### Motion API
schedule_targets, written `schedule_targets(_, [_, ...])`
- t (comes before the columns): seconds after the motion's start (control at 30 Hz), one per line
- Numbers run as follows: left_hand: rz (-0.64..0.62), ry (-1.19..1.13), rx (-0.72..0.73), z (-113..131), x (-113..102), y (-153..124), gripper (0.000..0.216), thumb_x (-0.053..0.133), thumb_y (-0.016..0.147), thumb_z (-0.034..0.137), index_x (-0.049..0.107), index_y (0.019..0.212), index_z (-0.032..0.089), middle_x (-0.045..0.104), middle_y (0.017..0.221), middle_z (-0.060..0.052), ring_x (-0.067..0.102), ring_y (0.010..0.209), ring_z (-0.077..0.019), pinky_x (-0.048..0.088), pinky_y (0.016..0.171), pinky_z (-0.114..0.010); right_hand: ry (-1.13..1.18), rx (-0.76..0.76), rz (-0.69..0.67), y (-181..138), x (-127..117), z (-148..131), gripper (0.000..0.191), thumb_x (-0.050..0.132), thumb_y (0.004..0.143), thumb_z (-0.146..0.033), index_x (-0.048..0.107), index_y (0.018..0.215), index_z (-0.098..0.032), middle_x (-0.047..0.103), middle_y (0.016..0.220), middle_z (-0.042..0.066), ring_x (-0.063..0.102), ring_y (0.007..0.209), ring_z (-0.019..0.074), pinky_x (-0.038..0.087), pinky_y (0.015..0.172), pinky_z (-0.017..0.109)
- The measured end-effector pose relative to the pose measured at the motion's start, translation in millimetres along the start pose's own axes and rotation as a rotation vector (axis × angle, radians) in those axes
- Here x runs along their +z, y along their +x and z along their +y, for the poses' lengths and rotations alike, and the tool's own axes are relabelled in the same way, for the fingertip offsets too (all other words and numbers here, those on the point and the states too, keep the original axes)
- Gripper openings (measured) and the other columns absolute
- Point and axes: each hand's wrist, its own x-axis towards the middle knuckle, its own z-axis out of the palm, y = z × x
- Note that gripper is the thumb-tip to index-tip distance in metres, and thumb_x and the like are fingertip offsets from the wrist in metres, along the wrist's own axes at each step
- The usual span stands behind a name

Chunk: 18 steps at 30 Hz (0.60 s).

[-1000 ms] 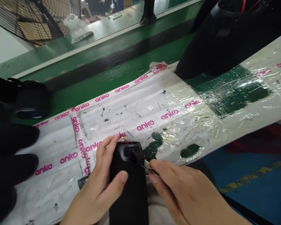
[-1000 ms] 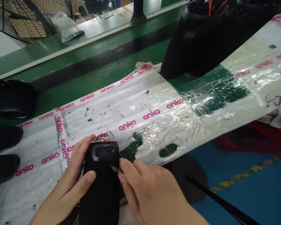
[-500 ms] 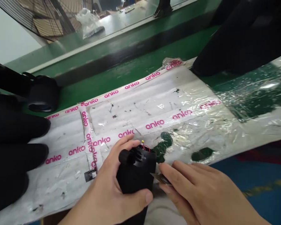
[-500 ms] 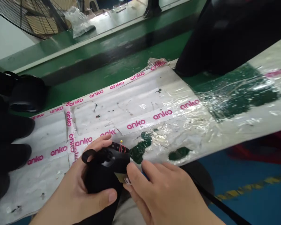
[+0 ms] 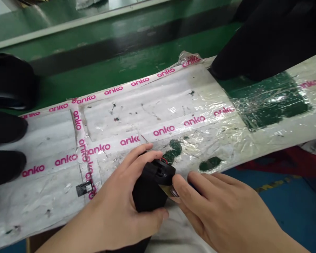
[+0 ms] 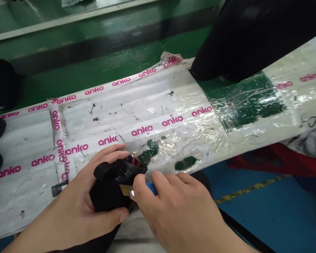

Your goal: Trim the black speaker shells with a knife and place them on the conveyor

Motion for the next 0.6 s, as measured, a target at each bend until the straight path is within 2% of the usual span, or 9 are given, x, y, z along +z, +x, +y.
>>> schedule_targets(0.13, [-0.072, 0.037, -0.048, 8.1, -2.5, 2.4, 0.089, 0.085, 0.079, 0.016, 0.05, 0.157, 0.042, 0.042, 0.177, -0.002, 0.04, 0.166, -0.0354, 0.04, 0.134, -0.057, -0.011, 0.017, -0.026, 0.3, -3.4, -0.9, 0.027, 0.044, 0.098, -0.01, 0.053, 0.12, -0.023, 0.062, 0.076, -0.005, 0.059, 0.057, 0.0177, 0.038, 0.063, 0.035])
schedule_targets(0.3, [-0.081, 0.058, -0.062, 9.9, 2.9, 4.5, 0.092, 0.081, 0.082, 0.018, 0.044, 0.161, 0.045, 0.038, 0.179, 0.001, 0.04, 0.166, -0.0326, 0.042, 0.134, -0.056, -0.035, 0.051, -0.03, 1.1, -5.3, -5.4, 0.041, 0.045, 0.083, -0.005, 0.051, 0.118, -0.024, 0.059, 0.071, -0.006, 0.058, 0.054, 0.0177, 0.036, 0.062, 0.035])
schedule_targets(0.4, [-0.048, 0.053, -0.051, 7.5, 8.6, 4.7, 0.089, 0.08, 0.081, 0.018, 0.048, 0.16, 0.044, 0.041, 0.177, 0.001, 0.047, 0.163, -0.0331, 0.047, 0.131, -0.054, -0.03, 0.079, -0.054, 1.2, -4.0, -6.4, 0.043, 0.045, 0.077, -0.004, 0.048, 0.114, -0.026, 0.057, 0.068, -0.006, 0.056, 0.05, 0.0176, 0.034, 0.058, 0.035])
schedule_targets(0.47, [-0.016, 0.057, -0.016, 6.0, 10.9, 4.4, 0.089, 0.08, 0.079, 0.018, 0.05, 0.158, 0.044, 0.044, 0.175, 0.001, 0.05, 0.161, -0.0333, 0.049, 0.13, -0.053, 0.022, 0.084, -0.085, 1.1, -1.7, -5.1, 0.038, 0.045, 0.079, -0.005, 0.045, 0.109, -0.027, 0.056, 0.068, -0.007, 0.055, 0.048, 0.0176, 0.032, 0.055, 0.035])
schedule_targets(0.6, [0.007, 0.059, 0.008, 7.6, 7.7, 6.1, 0.085, 0.078, 0.077, 0.017, 0.054, 0.155, 0.041, 0.05, 0.169, -0.001, 0.053, 0.159, -0.0323, 0.051, 0.128, -0.049, 0.118, 0.052, -0.06, -0.5, 6.7, -0.8, 0.022, 0.042, 0.097, -0.009, 0.045, 0.109, -0.027, 0.056, 0.071, -0.006, 0.054, 0.052, 0.0185, 0.033, 0.055, 0.035])
